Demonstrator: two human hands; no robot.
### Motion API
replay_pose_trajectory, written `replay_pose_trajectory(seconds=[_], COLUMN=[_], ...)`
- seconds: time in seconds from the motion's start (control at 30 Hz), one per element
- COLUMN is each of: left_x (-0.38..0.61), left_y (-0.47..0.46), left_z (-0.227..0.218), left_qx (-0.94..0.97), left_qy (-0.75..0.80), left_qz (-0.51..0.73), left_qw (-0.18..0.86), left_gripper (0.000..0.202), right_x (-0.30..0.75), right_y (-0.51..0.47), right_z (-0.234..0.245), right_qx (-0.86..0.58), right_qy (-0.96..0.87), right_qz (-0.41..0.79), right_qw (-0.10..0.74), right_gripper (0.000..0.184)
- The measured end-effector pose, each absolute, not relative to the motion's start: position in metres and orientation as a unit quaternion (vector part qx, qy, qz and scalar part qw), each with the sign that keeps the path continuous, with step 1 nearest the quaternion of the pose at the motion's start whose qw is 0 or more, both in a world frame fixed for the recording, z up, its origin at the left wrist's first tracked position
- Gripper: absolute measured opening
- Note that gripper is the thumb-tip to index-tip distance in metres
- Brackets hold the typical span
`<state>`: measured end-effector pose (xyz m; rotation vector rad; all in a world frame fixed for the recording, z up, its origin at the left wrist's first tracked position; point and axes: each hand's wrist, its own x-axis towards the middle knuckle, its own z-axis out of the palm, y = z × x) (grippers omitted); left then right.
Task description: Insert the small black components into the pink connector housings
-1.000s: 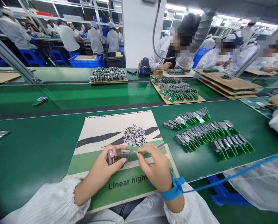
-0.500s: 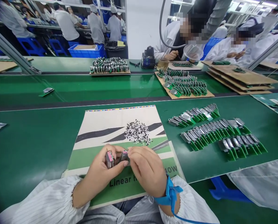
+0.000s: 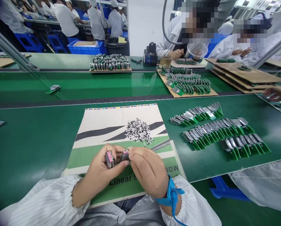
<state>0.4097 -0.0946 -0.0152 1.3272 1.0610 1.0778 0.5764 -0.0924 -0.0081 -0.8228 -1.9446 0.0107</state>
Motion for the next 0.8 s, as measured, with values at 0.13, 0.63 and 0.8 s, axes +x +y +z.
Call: replay_pose_trajectory(seconds=[0.13, 0.63, 0.8], left_x=[0.4097, 0.4088, 0.4072], left_y=[-0.0950, -0.0961, -0.0956], left_z=[-0.0156, -0.0171, -0.0190], left_qx=[0.560, 0.563, 0.584], left_qy=[0.456, 0.467, 0.457], left_qz=[0.449, 0.446, 0.443], left_qw=[0.526, 0.516, 0.503], left_gripper=[0.026, 0.029, 0.030], right_x=[0.5762, 0.5755, 0.5754], right_y=[-0.0933, -0.0951, -0.0949], right_z=[-0.0076, -0.0113, -0.0116], right_qx=[-0.339, -0.334, -0.331], right_qy=[-0.802, -0.802, -0.801], right_qz=[0.000, 0.009, 0.029], right_qw=[0.492, 0.495, 0.497], right_gripper=[0.023, 0.028, 0.026])
